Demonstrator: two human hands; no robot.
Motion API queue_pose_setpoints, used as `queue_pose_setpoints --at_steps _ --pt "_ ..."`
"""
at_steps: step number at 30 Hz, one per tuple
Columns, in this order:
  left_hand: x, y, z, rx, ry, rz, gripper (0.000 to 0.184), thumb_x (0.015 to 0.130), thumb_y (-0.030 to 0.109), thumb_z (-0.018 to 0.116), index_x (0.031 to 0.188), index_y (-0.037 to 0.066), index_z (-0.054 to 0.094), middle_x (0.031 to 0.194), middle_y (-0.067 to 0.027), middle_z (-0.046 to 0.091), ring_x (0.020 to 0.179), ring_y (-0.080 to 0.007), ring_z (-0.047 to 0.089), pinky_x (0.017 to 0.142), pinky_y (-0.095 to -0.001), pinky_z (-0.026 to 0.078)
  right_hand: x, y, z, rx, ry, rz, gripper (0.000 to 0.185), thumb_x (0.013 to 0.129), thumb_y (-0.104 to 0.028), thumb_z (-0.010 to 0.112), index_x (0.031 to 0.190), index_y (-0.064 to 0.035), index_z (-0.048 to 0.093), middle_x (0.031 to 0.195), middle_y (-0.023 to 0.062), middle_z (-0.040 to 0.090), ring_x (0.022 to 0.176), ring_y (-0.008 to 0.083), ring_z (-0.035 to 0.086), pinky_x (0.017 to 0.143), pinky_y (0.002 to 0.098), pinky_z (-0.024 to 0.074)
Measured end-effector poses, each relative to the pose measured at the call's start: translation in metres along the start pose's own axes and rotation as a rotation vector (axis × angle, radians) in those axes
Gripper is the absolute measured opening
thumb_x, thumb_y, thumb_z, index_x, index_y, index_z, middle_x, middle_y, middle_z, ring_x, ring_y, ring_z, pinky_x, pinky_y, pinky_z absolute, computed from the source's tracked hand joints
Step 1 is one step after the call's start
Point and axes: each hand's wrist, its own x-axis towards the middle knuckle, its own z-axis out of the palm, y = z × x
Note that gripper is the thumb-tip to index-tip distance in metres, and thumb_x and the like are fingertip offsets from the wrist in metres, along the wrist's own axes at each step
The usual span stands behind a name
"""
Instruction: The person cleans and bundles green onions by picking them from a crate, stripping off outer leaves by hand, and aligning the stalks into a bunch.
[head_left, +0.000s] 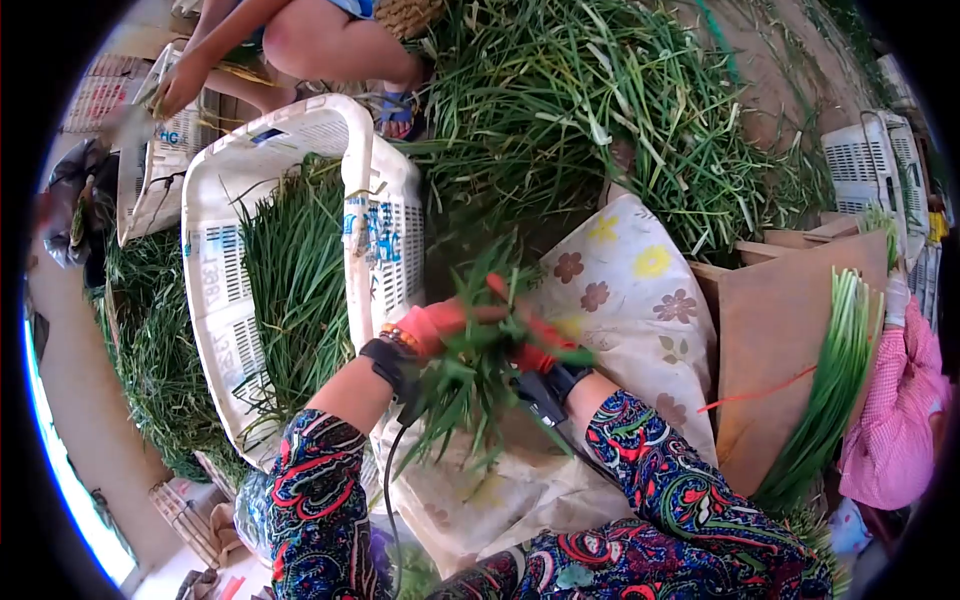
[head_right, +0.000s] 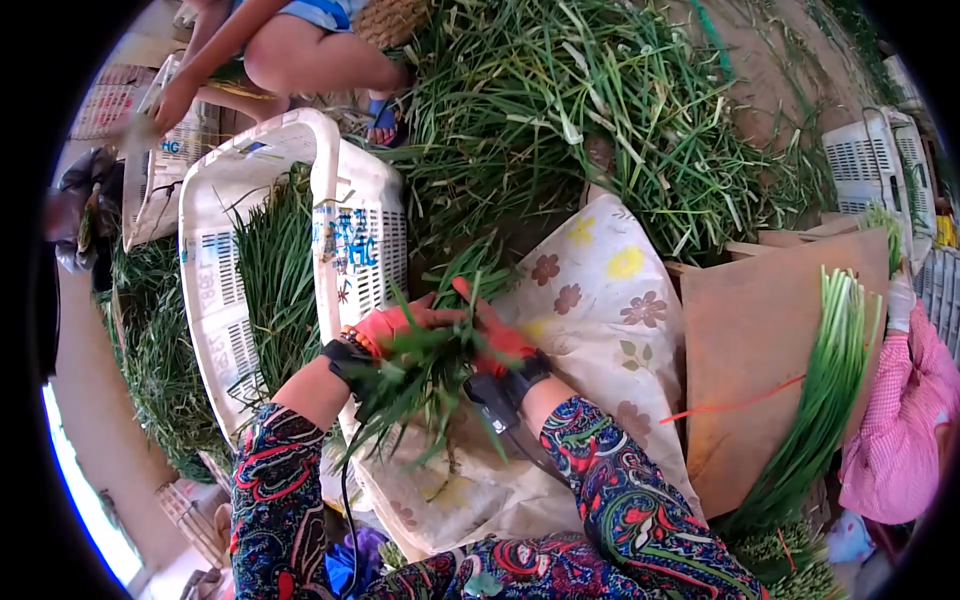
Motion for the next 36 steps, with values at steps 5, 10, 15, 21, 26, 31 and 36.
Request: queue_pose_setpoints --at_steps 5,10,15,21,26,31,36 --pt "-0.007 0.02 0.03 0.623 -0.029 -0.302 0.047 0.082 0.038 0.048 0.103 -0.004 0.05 0.087 -0.0266 0.058 0.085 -0.0352 0.058 0.071 -0.0381 0.046 0.025 0.017 -0.004 -0.138 0.089 0.008 0.047 0.075 -0.05 0.06 0.095 -0.0073 0.06 0.082 0.004 0.061 0.071 0.0155 0.056 0.072 0.0278 0.0446" --pt "-0.073 0.09 0.067 0.727 0.009 -0.277 0.056 0.08 0.045 0.053 0.108 -0.003 0.051 0.095 -0.0237 0.059 0.089 -0.033 0.058 0.076 -0.0362 0.046 -0.036 0.003 0.033 0.059 -0.11 0.204 0.031 0.079 -0.033 0.061 0.09 -0.0037 0.058 0.081 0.0042 0.062 0.071 0.0147 0.058 0.068 0.0277 0.0474" --pt "-0.207 0.181 0.084 0.699 0.351 -0.16 0.046 0.077 0.029 0.063 0.113 0.004 0.052 0.103 -0.0138 0.059 0.094 -0.0238 0.056 0.083 -0.033 0.043 -0.068 -0.006 0.057 -0.109 -0.251 0.112 0.027 0.079 -0.029 0.062 0.092 -0.0052 0.057 0.082 0.0041 0.061 0.073 0.0143 0.059 0.067 0.0253 0.0491" --pt "-0.338 0.259 0.167 1.39 1.201 0.948 0.061 0.07 0.025 0.067 0.119 -0.004 0.045 0.115 -0.0159 0.054 0.104 -0.0254 0.053 0.092 -0.0342 0.039 -0.125 -0.007 0.075 -0.103 -0.295 0.189 0.034 0.077 -0.023 0.065 0.101 -0.0015 0.055 0.084 0.0052 0.062 0.08 0.0185 0.059 0.072 0.0272 0.0507" --pt "-0.394 0.233 0.253 1.473 1.195 0.911 0.064 0.069 0.025 0.068 0.121 -0.003 0.042 0.118 -0.0157 0.05 0.107 -0.0252 0.049 0.093 -0.0344 0.037 -0.181 0.011 0.09 -0.15 -0.281 0.177 0.022 0.073 -0.022 0.068 0.089 -0.0128 0.057 0.091 0.0064 0.062 0.081 0.0186 0.058 0.068 0.0277 0.0518" --pt "-0.428 0.2 0.309 1.431 1.247 0.854 0.068 0.069 0.024 0.069 0.123 -0.001 0.038 0.12 -0.0154 0.046 0.109 -0.0251 0.045 0.094 -0.0347 0.035 -0.211 0.02 0.09 -0.243 -0.341 0.197 0.026 0.074 -0.023 0.068 0.091 -0.0069 0.056 0.086 0.0064 0.063 0.077 0.0171 0.059 0.063 0.026 0.0521" --pt "-0.446 0.175 0.341 1.367 1.32 0.852 0.072 0.068 0.024 0.07 0.125 0.0 0.035 0.123 -0.0151 0.042 0.112 -0.0249 0.042 0.096 -0.0349 0.033 -0.218 0.028 0.084 -0.173 -0.344 0.219 0.029 0.074 -0.024 0.066 0.091 -0.0021 0.057 0.083 0.007 0.063 0.073 0.0181 0.06 0.062 0.0261 0.0514"
